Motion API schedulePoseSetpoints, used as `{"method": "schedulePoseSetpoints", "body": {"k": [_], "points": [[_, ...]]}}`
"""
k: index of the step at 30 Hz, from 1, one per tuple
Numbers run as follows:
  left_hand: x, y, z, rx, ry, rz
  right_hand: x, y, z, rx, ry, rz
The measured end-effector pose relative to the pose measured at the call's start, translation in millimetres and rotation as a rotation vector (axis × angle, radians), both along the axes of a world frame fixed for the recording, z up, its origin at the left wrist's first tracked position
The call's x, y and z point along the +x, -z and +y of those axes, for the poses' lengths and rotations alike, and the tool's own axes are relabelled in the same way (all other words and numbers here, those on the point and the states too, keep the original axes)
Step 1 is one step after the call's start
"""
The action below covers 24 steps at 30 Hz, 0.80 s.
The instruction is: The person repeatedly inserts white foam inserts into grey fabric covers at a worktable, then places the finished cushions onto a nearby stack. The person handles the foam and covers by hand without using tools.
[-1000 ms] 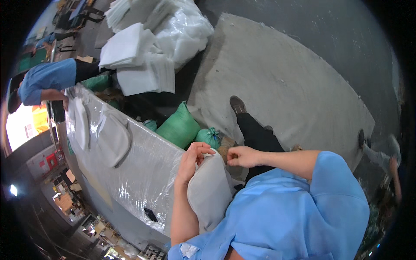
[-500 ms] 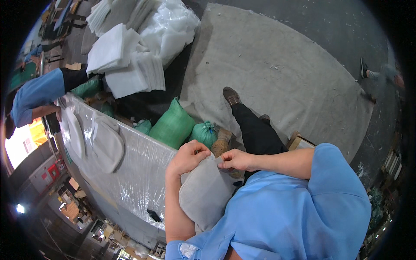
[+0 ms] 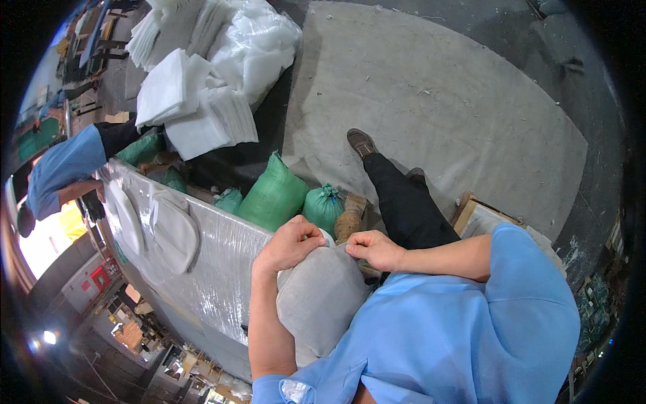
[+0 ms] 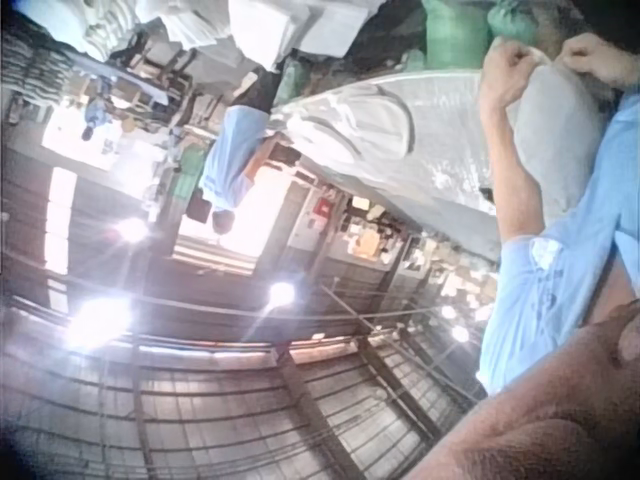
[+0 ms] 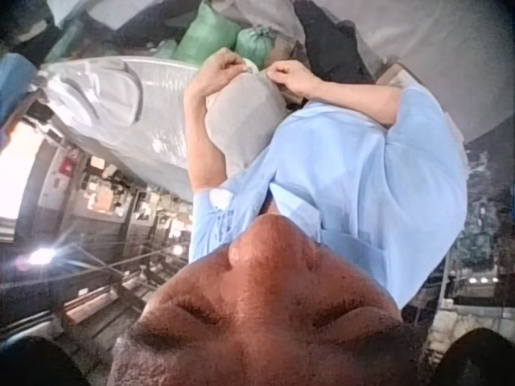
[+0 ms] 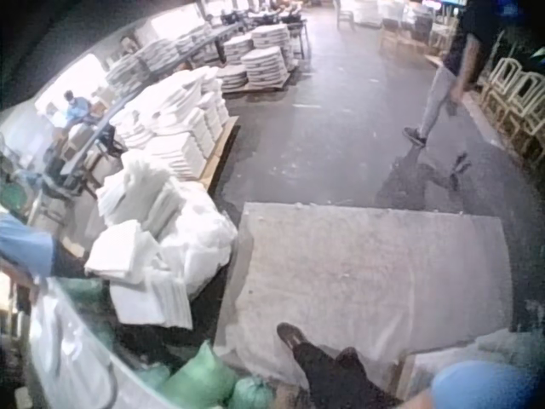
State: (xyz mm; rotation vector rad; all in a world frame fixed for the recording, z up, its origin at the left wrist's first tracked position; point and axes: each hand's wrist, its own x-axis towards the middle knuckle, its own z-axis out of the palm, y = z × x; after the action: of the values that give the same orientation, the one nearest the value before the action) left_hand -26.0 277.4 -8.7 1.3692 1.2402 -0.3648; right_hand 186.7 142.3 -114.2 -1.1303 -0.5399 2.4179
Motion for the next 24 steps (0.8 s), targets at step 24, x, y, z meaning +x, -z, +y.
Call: {"method": "schedulePoseSetpoints", "body": {"k": [24], "points": [[23,48,0,-0.259,-0.134,0.124,-18,5,8,-0.095,0.081,-0.104]]}}
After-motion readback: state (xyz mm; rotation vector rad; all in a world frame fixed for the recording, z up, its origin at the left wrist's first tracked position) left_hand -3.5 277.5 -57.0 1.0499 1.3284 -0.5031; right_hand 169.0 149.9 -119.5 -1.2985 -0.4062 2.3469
